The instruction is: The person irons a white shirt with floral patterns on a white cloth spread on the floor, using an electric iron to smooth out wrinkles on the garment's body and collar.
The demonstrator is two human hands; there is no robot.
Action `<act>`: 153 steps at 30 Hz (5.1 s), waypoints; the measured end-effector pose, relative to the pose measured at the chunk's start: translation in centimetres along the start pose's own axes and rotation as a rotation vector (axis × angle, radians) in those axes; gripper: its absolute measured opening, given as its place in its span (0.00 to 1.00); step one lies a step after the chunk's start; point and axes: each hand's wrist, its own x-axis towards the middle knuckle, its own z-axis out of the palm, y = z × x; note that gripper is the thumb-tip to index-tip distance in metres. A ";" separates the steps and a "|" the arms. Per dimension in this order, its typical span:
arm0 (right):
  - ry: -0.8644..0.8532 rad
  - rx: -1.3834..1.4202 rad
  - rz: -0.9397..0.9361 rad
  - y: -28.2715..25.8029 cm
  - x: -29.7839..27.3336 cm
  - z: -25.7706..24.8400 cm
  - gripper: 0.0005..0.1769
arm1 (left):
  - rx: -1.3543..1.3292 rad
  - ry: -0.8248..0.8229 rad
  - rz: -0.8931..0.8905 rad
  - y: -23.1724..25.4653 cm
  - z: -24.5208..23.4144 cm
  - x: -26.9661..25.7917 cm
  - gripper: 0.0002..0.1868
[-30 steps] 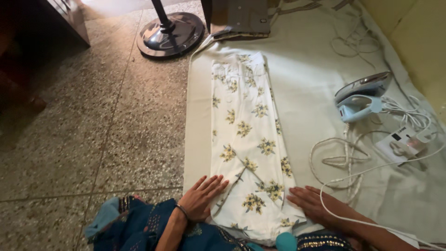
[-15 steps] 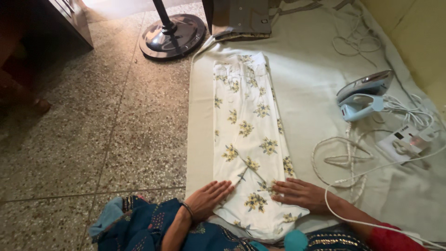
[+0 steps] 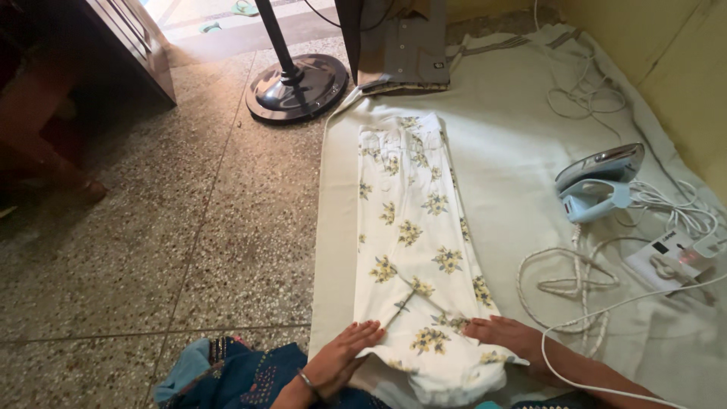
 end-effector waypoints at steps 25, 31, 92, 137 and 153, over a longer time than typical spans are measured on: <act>0.267 0.608 0.555 4.0 -5.8 0.7 0.32 | 0.002 0.094 0.287 -2.8 -3.5 -0.1 0.19; 0.493 0.582 0.571 7.3 6.1 -8.3 0.35 | -0.787 0.234 -0.347 -10.8 -9.4 12.2 0.22; 0.774 0.799 0.062 -2.6 16.3 -24.6 0.38 | -1.044 0.463 -0.076 -4.4 -21.2 19.6 0.23; 0.503 -0.522 0.351 -3.4 1.1 3.2 0.21 | 0.510 0.221 0.065 -4.9 1.5 6.4 0.38; 0.704 -0.379 0.284 -2.3 0.2 5.1 0.19 | 0.663 0.241 0.192 -3.9 3.0 7.2 0.21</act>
